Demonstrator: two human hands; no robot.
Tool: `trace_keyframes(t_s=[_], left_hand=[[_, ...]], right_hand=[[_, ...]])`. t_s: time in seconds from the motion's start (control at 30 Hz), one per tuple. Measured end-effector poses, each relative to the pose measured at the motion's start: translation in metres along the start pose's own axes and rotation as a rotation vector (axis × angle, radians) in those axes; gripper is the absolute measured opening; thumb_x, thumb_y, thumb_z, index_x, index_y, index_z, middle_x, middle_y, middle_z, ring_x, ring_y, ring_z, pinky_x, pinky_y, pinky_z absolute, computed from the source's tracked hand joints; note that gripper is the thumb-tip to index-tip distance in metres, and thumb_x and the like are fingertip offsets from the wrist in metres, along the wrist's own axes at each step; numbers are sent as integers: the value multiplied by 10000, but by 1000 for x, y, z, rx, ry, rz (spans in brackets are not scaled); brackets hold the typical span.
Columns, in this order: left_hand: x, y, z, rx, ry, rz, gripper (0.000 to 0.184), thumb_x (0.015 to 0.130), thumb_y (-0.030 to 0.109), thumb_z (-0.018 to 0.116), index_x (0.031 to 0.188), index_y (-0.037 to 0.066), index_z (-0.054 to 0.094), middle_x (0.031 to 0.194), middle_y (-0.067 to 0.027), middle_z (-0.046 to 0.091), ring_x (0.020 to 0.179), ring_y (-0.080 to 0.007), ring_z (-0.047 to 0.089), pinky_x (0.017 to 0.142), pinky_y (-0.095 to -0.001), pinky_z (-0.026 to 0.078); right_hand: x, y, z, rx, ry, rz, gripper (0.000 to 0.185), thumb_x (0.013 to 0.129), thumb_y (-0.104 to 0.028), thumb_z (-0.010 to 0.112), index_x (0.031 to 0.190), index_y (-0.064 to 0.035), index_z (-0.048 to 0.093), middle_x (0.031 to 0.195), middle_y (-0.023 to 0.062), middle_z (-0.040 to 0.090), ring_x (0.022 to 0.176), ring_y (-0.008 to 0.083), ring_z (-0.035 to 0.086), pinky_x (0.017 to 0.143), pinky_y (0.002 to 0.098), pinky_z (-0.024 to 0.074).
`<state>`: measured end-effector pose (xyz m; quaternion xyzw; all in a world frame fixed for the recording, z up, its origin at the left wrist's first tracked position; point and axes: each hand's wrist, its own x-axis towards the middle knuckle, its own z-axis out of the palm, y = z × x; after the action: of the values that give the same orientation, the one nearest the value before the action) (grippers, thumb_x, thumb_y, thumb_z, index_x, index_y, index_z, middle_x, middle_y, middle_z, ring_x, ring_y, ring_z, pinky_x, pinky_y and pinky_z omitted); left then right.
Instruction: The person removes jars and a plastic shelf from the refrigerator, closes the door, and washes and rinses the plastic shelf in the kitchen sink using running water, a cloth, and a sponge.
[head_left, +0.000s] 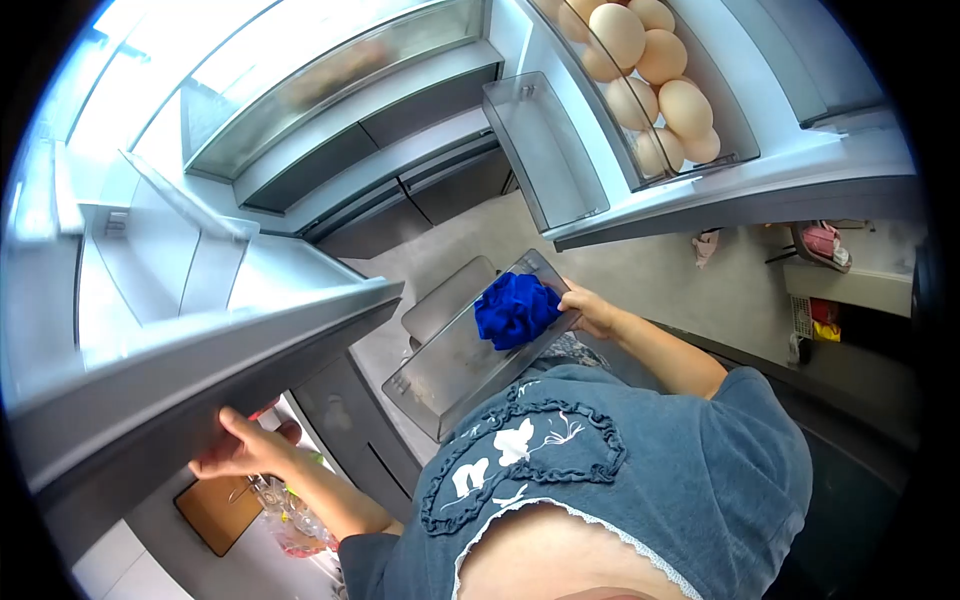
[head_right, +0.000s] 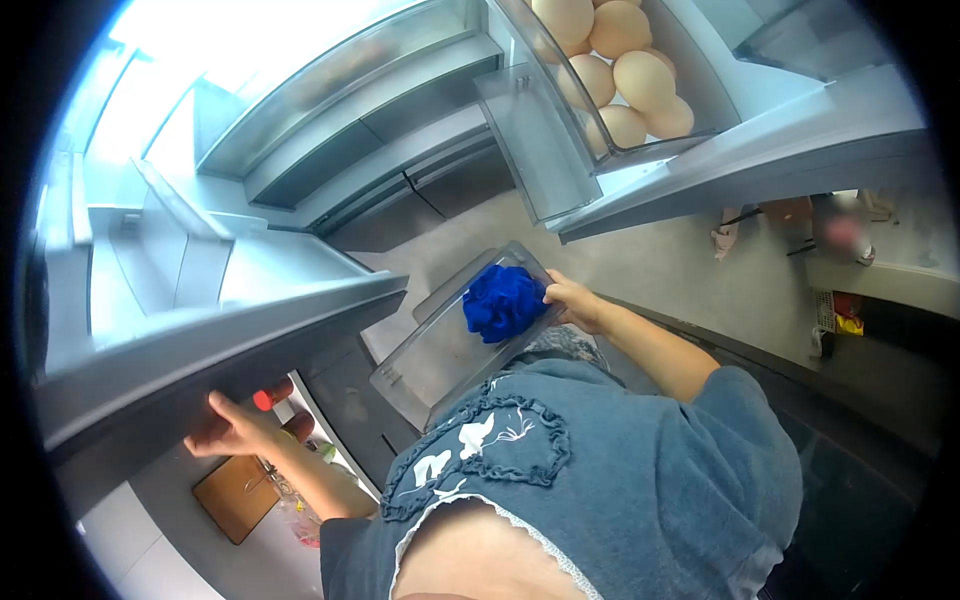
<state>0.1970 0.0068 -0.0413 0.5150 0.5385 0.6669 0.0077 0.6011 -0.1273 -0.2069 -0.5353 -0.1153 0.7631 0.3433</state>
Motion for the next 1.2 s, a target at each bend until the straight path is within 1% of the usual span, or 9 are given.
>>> trace_keyframes(t_s=[0.1, 0.27, 0.33, 0.37, 0.4, 0.47, 0.67, 1.07, 1.2], left_hand=[[0, -6, 33, -284, -91, 162, 454, 814, 126, 559, 1160, 32, 280, 1087, -147, 431, 959, -210, 470, 813, -333, 426], [6, -3, 103, -142, -176, 374, 480, 752, 54, 629, 1115, 39, 315, 1081, -118, 383, 938, -180, 442, 797, -286, 386], [14, 11, 128, 112, -187, 497, 466, 740, 68, 654, 1087, 40, 344, 1068, -107, 363, 928, -187, 420, 783, -295, 380], [18, 7, 147, -37, -187, 517, 450, 730, 77, 670, 1063, 40, 369, 1046, -104, 364, 890, -185, 415, 768, -300, 377], [21, 3, 160, 6, -177, 513, 466, 674, 91, 711, 1035, 49, 421, 1015, -130, 403, 961, -251, 393, 845, -351, 343], [31, 11, 183, 51, -229, 562, 444, 698, 104, 711, 1044, 36, 441, 1027, -112, 390, 865, -201, 414, 752, -306, 383], [74, 9, 238, 172, -98, 678, 421, 661, 223, 735, 967, 34, 516, 934, -143, 513, 923, -302, 452, 786, -379, 388], [72, -1, 303, 225, -94, 646, 348, 665, 251, 742, 934, 164, 539, 937, -81, 487, 850, -277, 453, 730, -391, 367], [79, -5, 306, 227, -83, 697, 347, 660, 263, 739, 909, 122, 542, 839, -98, 532, 818, -291, 509, 706, -393, 413]], right_hand=[[-1, 15, -4, 73, 2, -63, 644, 695, -168, 466, 1309, -117, 279, 1168, 123, 422, 1060, 257, 451, 870, 461, 397], [-14, 11, 9, 100, 40, -142, 664, 686, -165, 464, 1320, -122, 272, 1201, 110, 427, 1088, 251, 453, 874, 460, 411], [-18, 7, 12, 90, 40, -147, 668, 686, -172, 462, 1322, -113, 269, 1212, 114, 429, 1081, 256, 470, 871, 457, 421], [-15, 11, 7, 106, 53, -128, 669, 687, -175, 456, 1326, -108, 269, 1227, 120, 423, 1055, 261, 497, 864, 461, 431], [-14, 12, 6, 109, 50, -122, 669, 688, -174, 454, 1327, -110, 269, 1228, 121, 423, 1048, 263, 502, 862, 460, 434], [-13, 11, 3, 115, 47, -104, 667, 690, -174, 450, 1329, -112, 269, 1229, 124, 423, 1033, 268, 514, 858, 460, 438], [-17, -4, 27, 70, 61, -123, 634, 700, -164, 442, 1310, -99, 283, 1210, 133, 432, 1036, 282, 509, 836, 466, 450], [15, -11, -3, 51, 11, -72, 661, 686, -173, 452, 1317, -107, 266, 1210, 133, 422, 1041, 291, 503, 850, 480, 440], [31, -8, -7, 23, 3, -38, 673, 679, -195, 460, 1319, -108, 268, 1224, 125, 415, 1054, 285, 496, 856, 476, 434]])
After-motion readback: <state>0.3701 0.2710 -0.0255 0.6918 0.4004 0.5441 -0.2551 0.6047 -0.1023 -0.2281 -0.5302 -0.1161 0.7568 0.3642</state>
